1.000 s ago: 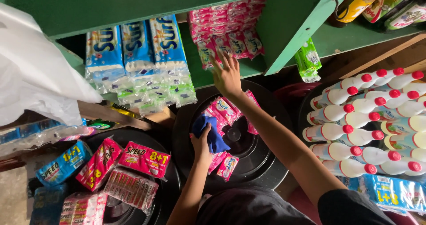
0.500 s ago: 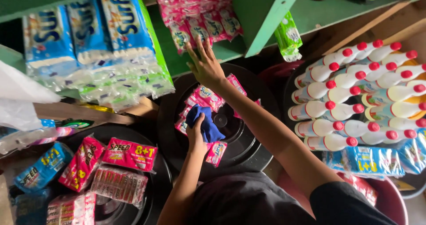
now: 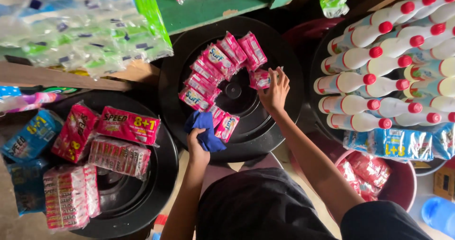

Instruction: Wiping down soap bar packaging with a cloth and organizing them on the shelf.

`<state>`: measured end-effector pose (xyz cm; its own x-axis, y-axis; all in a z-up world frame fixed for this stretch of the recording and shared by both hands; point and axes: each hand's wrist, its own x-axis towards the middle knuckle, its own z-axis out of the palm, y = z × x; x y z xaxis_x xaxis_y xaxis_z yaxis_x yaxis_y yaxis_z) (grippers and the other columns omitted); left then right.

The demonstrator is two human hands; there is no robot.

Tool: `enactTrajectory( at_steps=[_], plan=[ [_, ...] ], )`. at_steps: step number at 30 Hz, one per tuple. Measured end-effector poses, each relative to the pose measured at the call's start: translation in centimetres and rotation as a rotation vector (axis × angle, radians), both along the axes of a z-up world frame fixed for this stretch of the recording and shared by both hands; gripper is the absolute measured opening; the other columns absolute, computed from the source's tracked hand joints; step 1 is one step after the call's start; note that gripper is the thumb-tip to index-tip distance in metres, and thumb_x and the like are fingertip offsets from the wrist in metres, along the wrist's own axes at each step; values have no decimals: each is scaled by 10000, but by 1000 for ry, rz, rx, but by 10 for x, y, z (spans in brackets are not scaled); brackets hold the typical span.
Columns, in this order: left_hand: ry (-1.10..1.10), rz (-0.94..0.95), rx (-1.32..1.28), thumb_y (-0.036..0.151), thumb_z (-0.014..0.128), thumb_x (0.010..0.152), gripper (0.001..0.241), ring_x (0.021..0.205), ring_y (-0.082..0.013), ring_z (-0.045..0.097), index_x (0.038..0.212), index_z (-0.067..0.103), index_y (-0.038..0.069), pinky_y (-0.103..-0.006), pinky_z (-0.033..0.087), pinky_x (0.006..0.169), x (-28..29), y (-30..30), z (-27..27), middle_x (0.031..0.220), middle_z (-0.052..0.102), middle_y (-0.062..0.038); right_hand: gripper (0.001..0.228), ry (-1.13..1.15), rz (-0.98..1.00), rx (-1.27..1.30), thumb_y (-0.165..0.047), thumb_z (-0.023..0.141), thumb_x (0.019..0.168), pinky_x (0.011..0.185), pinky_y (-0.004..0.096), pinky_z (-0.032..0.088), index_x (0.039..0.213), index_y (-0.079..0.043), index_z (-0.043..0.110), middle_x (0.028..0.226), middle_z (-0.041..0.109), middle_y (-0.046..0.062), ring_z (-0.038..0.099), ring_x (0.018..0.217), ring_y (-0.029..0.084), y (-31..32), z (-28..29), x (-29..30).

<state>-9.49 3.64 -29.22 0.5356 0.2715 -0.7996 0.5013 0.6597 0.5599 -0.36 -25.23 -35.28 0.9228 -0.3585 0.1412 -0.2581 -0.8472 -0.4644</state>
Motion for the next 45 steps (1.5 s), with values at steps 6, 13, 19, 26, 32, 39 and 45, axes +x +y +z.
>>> enactTrajectory(
  at_steps=[6, 13, 19, 26, 32, 39, 45],
  plan=[
    [65, 36, -125, 153, 778, 742, 279, 842, -253, 669, 1011, 728, 100, -419, 557, 758, -11, -24, 8, 939, 679, -85, 943, 217, 223, -197, -161, 851, 728, 1108, 674, 287, 1568, -210, 424, 1627, 323, 120, 301, 1455, 417, -47, -30, -10],
    [-171, -111, -242, 431, 660, 992, 419, 1200, -234, 642, 1278, 671, 124, -436, 487, 1072, -13, -73, 13, 1296, 674, -115, 819, -111, 328, -167, -220, 971, 592, 934, 498, 406, 1307, -177, 573, 1209, 483, 76, 457, 1110, 313, -71, -18, 1],
    [-404, -412, 165, 300, 625, 953, 539, 1332, -277, 500, 1394, 527, 6, -407, 379, 1148, 26, -99, 54, 1432, 539, -183, 759, -101, 148, 976, -150, 981, 618, 884, 388, 565, 1268, -157, 590, 1150, 626, 48, 658, 1058, 256, -60, 69, -12],
    [-979, -585, 1064, 472, 772, 837, 468, 1025, -210, 608, 1239, 691, 245, -401, 489, 938, 82, -138, 94, 1117, 661, 25, 726, 117, -189, 2088, -618, 663, 872, 739, 565, 631, 1148, 53, 626, 987, 707, 228, 739, 844, 370, -10, 204, -9],
    [-1440, -1089, 1545, 308, 933, 486, 1029, 1133, -381, 583, 1437, 549, 394, -526, 485, 954, 55, -147, 130, 1442, 527, -36, 403, 167, -264, 2129, -366, 637, 917, 739, 515, 609, 1028, 21, 654, 886, 694, 178, 729, 794, 346, 8, 172, -26],
    [-1330, -754, 1538, 168, 787, 726, 675, 1132, -404, 590, 1374, 609, 233, -566, 445, 902, 91, -120, 163, 1324, 568, -150, 237, 215, -245, 2174, -249, 662, 925, 751, 499, 591, 939, -13, 687, 820, 704, 143, 725, 765, 337, 37, 207, -14],
    [-1553, -790, 1618, 255, 802, 677, 651, 935, -384, 586, 1309, 647, 241, -487, 491, 780, 87, -99, 208, 1195, 596, -97, 240, 189, -172, 2106, -256, 681, 914, 702, 495, 584, 926, -16, 677, 815, 706, 147, 719, 737, 334, 46, 253, 8]
  ],
)
